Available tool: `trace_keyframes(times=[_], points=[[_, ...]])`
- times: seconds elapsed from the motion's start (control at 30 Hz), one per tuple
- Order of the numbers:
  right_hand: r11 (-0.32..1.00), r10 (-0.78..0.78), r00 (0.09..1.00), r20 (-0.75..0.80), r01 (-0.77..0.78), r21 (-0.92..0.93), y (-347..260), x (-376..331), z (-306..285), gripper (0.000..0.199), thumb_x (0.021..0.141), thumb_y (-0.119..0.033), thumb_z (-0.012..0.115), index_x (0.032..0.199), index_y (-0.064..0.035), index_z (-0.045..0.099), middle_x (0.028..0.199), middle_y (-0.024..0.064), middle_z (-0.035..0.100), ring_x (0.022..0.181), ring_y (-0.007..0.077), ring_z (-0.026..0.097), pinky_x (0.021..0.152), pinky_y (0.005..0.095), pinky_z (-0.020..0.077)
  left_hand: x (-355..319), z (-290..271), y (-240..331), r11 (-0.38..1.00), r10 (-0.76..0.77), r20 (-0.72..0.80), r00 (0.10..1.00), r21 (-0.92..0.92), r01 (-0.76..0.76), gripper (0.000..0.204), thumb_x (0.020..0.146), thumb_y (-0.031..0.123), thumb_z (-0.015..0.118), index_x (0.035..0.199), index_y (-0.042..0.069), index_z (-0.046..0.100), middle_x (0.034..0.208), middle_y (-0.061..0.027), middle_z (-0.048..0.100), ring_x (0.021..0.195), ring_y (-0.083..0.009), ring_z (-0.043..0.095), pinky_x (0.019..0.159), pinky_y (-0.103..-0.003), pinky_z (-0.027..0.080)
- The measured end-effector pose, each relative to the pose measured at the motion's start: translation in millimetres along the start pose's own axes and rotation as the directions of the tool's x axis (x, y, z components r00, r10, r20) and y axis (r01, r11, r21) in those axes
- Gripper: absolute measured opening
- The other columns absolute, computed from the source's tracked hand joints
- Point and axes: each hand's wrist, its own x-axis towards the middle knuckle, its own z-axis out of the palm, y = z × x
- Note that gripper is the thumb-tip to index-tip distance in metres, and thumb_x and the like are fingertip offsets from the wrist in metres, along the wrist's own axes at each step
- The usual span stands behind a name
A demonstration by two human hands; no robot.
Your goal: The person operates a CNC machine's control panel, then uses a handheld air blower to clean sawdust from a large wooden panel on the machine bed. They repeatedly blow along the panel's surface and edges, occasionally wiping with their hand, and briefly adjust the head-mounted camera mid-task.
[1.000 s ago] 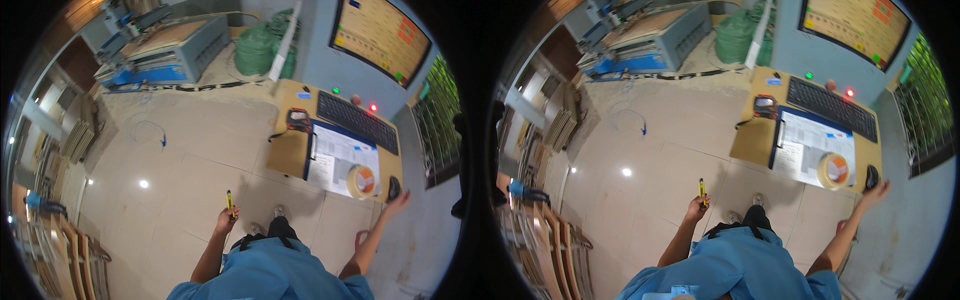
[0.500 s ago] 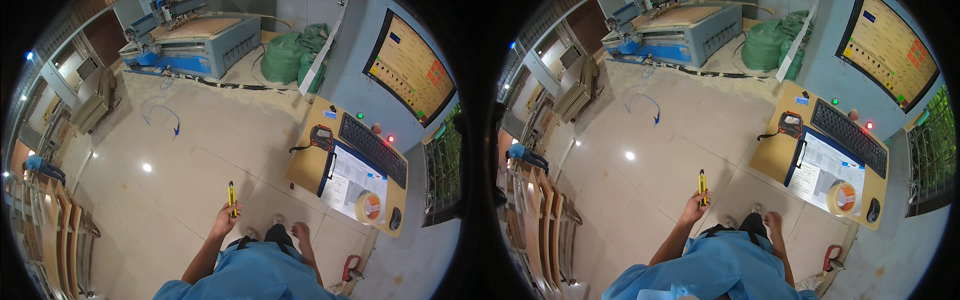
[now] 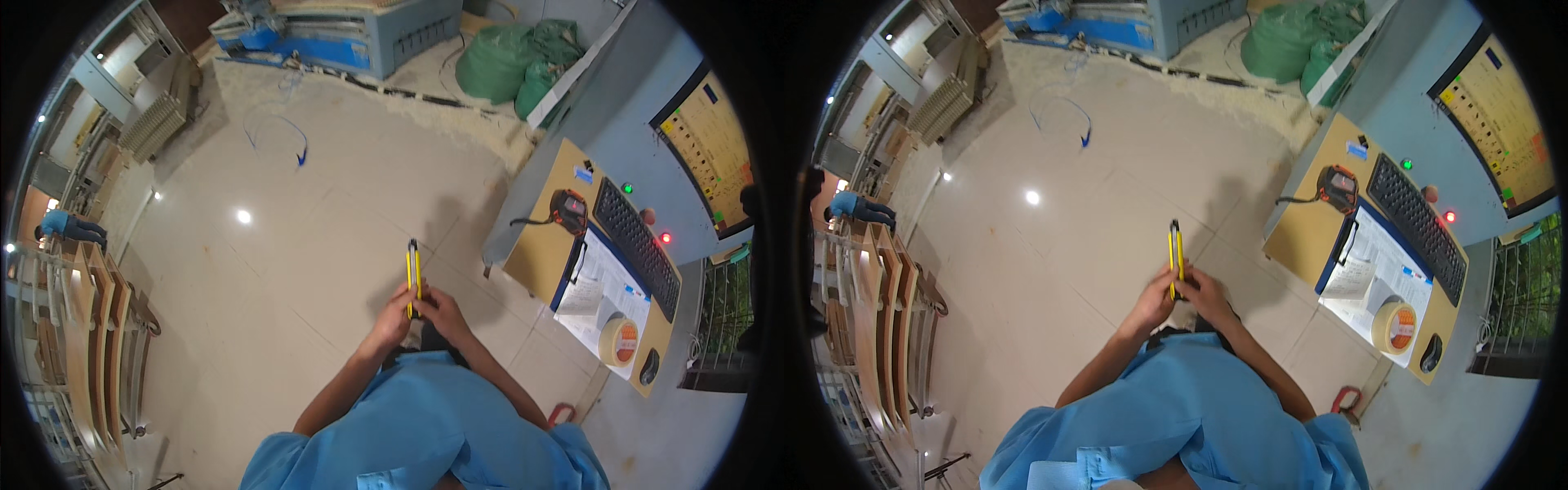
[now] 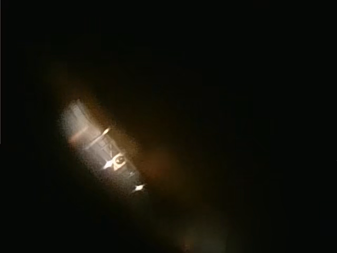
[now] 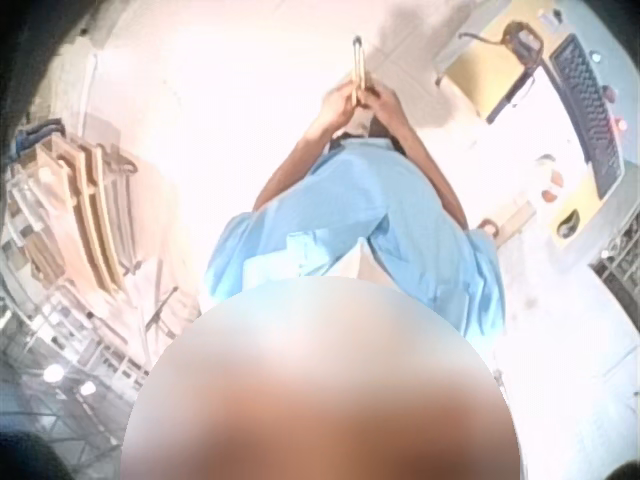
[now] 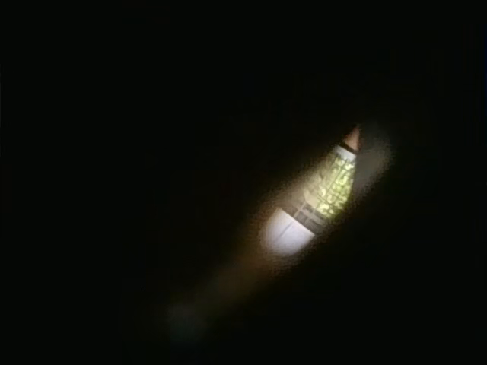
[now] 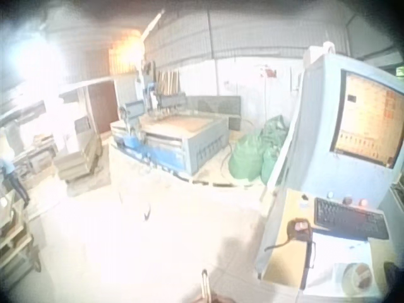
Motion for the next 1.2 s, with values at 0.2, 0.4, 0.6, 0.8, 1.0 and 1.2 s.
trace_keyframes(times=[0.2, 0.4, 0.6, 0.8, 1.0, 1.2], points=[[0.997, 0.002, 0.999, -0.041, 0.0, 0.072, -35, 40, 12, 0.029, 0.096, -0.02, 0.067, 0.115, 0.0009, 0.065, 0.1, 0.0053, 0.068, 0.09, 0.0121, 0.064, 0.081, 0.0288, 0.0529, 21, 0, 39, 0.999, 0.042, 0.043, 0.998, -0.005, -0.042, 0.044, 0.11, 0.03, 0.043, 0.144, 0.002, 0.046, 0.125, -0.0079, 0.059, 0.116, -0.0192, 0.058, 0.099, -0.035, 0.048], [0.967, -0.081, 0.971, -0.223, 0.131, 0.219, -126, 73, 10, 0.028, 0.098, -0.023, 0.066, 0.114, 0.0008, 0.061, 0.095, 0.0064, 0.067, 0.088, 0.0122, 0.063, 0.079, 0.0293, 0.0527, 71, -16, 99, 0.991, -0.085, 0.161, 0.983, 0.112, 0.067, 0.051, 0.11, 0.044, 0.037, 0.137, 0.004, 0.052, 0.126, -0.01, 0.063, 0.116, -0.0189, 0.06, 0.1, -0.037, 0.048], [0.906, -0.377, 0.762, -0.526, 0.186, -0.379, -241, 62, -54, 0.028, 0.098, -0.02, 0.065, 0.118, -0.0007, 0.06, 0.081, 0.0118, 0.066, 0.071, 0.0163, 0.065, 0.067, 0.0359, 0.0533, 128, -94, 133, 0.69, -0.177, -0.223, 0.959, 0.667, 0.283, 0.04, 0.103, 0.036, 0.057, 0.126, 0.004, 0.063, 0.113, -0.0107, 0.069, 0.104, -0.0192, 0.065, 0.093, -0.034, 0.05], [0.682, -0.551, 0.249, -0.797, -0.416, -0.602, -264, 39, -135, 0.026, 0.095, -0.015, 0.066, 0.117, -0.0014, 0.065, 0.102, 0.0231, 0.069, 0.087, 0.0433, 0.067, 0.074, 0.0421, 0.0539, 176, -202, 140, 0.5, -0.295, -0.418, 0.859, 0.699, 0.512, 0.039, 0.1, 0.033, 0.061, 0.124, 0.003, 0.063, 0.11, -0.0118, 0.07, 0.096, -0.0195, 0.068, 0.083, -0.031, 0.053], [0.417, -0.545, 0.372, -0.751, -0.657, -0.628, -254, 31, -195, 0.03, 0.092, 0.002, 0.061, 0.121, -0.0015, 0.067, 0.119, 0.0201, 0.068, 0.112, 0.0377, 0.065, 0.097, 0.0413, 0.0498, 180, -285, 137, 0.67, -0.331, -0.554, 0.764, 0.432, 0.604, 0.037, 0.096, 0.031, 0.064, 0.121, 0.003, 0.064, 0.099, -0.0108, 0.07, 0.084, -0.0196, 0.068, 0.07, -0.031, 0.055], [0.401, -0.412, 0.314, -0.855, -0.78, -0.48, -223, 36, -202, 0.033, 0.093, 0.0, 0.059, 0.127, 0.0012, 0.063, 0.124, 0.0204, 0.065, 0.119, 0.0362, 0.061, 0.1, 0.0443, 0.0458, 188, -355, 157, 0.595, -0.327, -0.731, 0.599, 0.333, 0.731, 0.033, 0.091, 0.025, 0.066, 0.106, -0.004, 0.071, 0.083, -0.0122, 0.071, 0.068, -0.0196, 0.067, 0.06, -0.031, 0.053]])
